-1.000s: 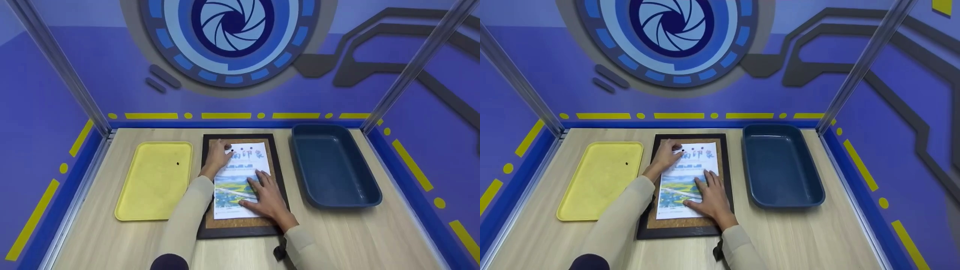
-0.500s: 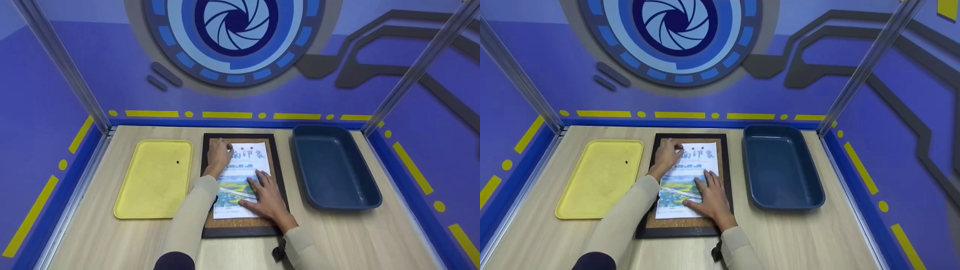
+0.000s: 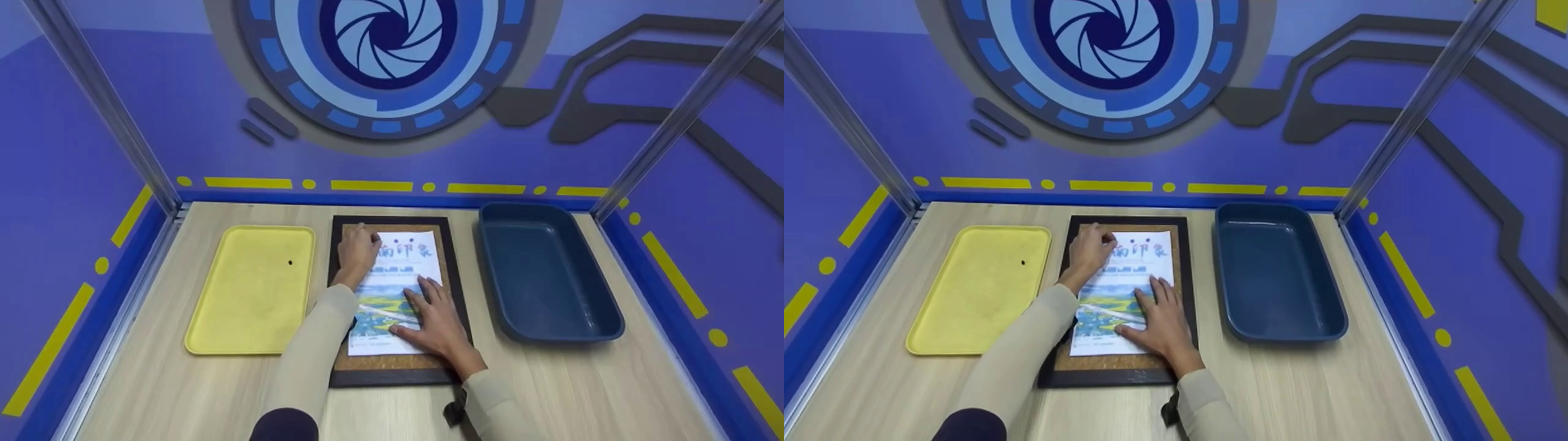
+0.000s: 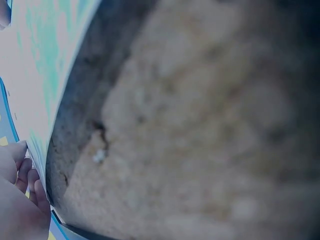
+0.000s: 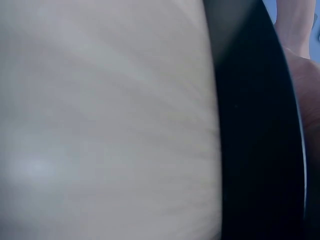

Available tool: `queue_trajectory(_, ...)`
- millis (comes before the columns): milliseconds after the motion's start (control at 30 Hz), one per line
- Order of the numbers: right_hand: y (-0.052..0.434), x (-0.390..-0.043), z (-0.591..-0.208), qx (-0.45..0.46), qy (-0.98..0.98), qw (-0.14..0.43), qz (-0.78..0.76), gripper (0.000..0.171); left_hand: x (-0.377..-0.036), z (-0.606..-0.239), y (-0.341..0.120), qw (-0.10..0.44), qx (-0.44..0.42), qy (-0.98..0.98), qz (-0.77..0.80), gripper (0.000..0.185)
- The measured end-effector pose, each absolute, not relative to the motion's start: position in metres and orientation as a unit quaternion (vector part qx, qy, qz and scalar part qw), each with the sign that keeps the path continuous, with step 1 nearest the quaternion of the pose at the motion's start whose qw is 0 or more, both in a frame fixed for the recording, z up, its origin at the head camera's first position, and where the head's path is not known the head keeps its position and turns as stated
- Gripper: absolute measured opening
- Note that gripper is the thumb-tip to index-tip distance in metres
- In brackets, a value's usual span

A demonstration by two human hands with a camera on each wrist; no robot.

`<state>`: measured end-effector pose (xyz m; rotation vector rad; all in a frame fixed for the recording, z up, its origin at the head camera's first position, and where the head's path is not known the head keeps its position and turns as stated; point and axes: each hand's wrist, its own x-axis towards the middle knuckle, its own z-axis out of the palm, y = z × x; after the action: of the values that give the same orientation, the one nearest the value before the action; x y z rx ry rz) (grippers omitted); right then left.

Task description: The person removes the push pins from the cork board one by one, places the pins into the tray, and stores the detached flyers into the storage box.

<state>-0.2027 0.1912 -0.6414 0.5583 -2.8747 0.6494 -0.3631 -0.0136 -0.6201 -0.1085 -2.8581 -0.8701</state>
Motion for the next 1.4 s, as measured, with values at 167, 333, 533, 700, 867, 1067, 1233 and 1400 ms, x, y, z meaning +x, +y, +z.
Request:
queue_trajectory(167,0.191,-0.203,-0.643,0.189,-0.955,0.077,0.217,0.093,-0.362,-0.621,-0.015,0.076,-0.038,-0.954,-0.286,0.012)
queue_trajectory(333,0.192,-0.203,-0.643,0.181,-0.958,0.068,0.213,0.095,-0.361,-0.621,-0.016,0.077,-0.041,-0.948,-0.305,0.012)
queue_trajectory(533,0.193,-0.204,-0.643,0.179,-0.959,0.072,0.208,0.096,-0.361,-0.619,-0.019,0.083,-0.036,-0.937,-0.337,0.011)
queue_trajectory(700,0.193,-0.203,-0.642,0.188,-0.956,0.075,0.214,0.095,-0.360,-0.617,-0.022,0.077,-0.037,-0.932,-0.353,0.011)
queue_trajectory(867,0.193,-0.203,-0.642,0.189,-0.955,0.077,0.217,0.093,-0.360,-0.613,-0.025,0.055,-0.039,-0.926,-0.372,0.012)
queue_trajectory(1067,0.191,-0.205,-0.641,0.181,-0.956,0.074,0.220,0.094,-0.358,-0.594,-0.038,0.055,-0.096,-0.916,-0.384,0.013)
queue_trajectory(1233,0.193,-0.204,-0.642,0.181,-0.956,0.068,0.220,0.095,-0.348,-0.574,-0.058,0.076,-0.176,-0.904,-0.383,0.012)
queue_trajectory(1400,0.191,-0.204,-0.642,0.190,-0.953,0.075,0.224,0.094,-0.334,-0.561,-0.093,0.088,-0.195,-0.894,-0.394,0.015)
